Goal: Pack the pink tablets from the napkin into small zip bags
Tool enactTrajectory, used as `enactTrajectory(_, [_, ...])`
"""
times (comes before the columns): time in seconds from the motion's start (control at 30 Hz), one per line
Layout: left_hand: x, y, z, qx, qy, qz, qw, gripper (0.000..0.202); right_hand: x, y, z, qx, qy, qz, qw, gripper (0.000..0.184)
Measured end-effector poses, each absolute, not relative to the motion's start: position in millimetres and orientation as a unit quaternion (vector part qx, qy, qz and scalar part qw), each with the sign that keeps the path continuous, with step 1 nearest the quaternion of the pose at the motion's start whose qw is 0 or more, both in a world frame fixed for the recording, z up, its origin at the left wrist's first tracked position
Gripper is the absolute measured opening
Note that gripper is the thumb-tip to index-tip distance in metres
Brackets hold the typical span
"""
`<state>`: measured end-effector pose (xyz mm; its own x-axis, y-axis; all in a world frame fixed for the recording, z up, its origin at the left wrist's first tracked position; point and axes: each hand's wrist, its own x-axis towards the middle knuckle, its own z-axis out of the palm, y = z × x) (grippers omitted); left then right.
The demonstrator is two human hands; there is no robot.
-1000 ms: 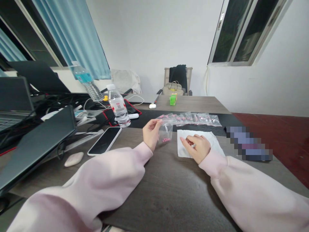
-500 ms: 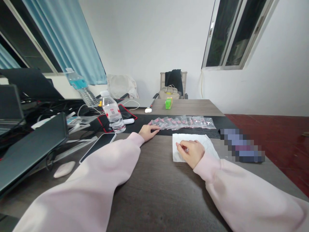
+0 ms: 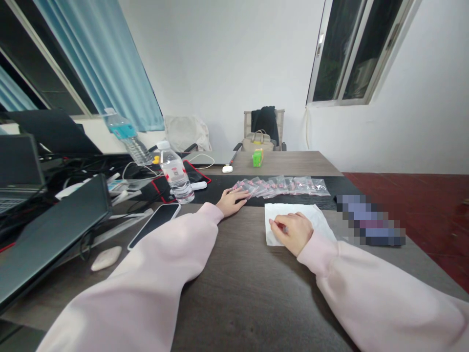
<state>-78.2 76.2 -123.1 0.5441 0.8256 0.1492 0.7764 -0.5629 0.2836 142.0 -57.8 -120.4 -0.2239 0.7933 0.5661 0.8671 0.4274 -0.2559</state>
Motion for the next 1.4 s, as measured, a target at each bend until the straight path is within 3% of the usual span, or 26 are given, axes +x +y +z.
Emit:
enactTrajectory(0.23, [-77, 81, -120, 0.874, 0.456, 0.109, 0.131, 0.041, 140, -57, -119, -0.528, -0.782, -0.058, 0.326, 0.036])
enactTrajectory(0.43, [-69, 93, -122, 0.86, 0.438, 0.201, 0.168, 0.03, 139, -56, -121, -0.53, -0.781, -0.056, 0.325, 0.035])
enactTrajectory(0.6, [-47, 108, -125, 0.85, 0.439, 0.244, 0.159, 0.035, 138, -57, -119, -0.529, -0.779, -0.063, 0.33, 0.036])
enactTrajectory(0.83, [6, 128, -121, 0.864, 0.414, 0.251, 0.137, 0.017, 137, -57, -117, -0.546, -0.764, -0.058, 0.34, 0.036])
enactTrajectory(1.07, [47, 132, -130, 0.879, 0.399, 0.229, 0.128, 0.03, 141, -56, -104, -0.577, -0.746, -0.012, 0.332, 0.034])
enactTrajectory(1.27, [49, 125, -131, 0.88, 0.407, 0.213, 0.119, 0.039, 202, -4, -65, -0.723, -0.627, -0.02, 0.289, 0.023])
enactTrajectory(1.4, [48, 121, -126, 0.895, 0.397, 0.16, 0.125, 0.049, 252, 43, -61, -0.788, -0.58, -0.018, 0.206, 0.044])
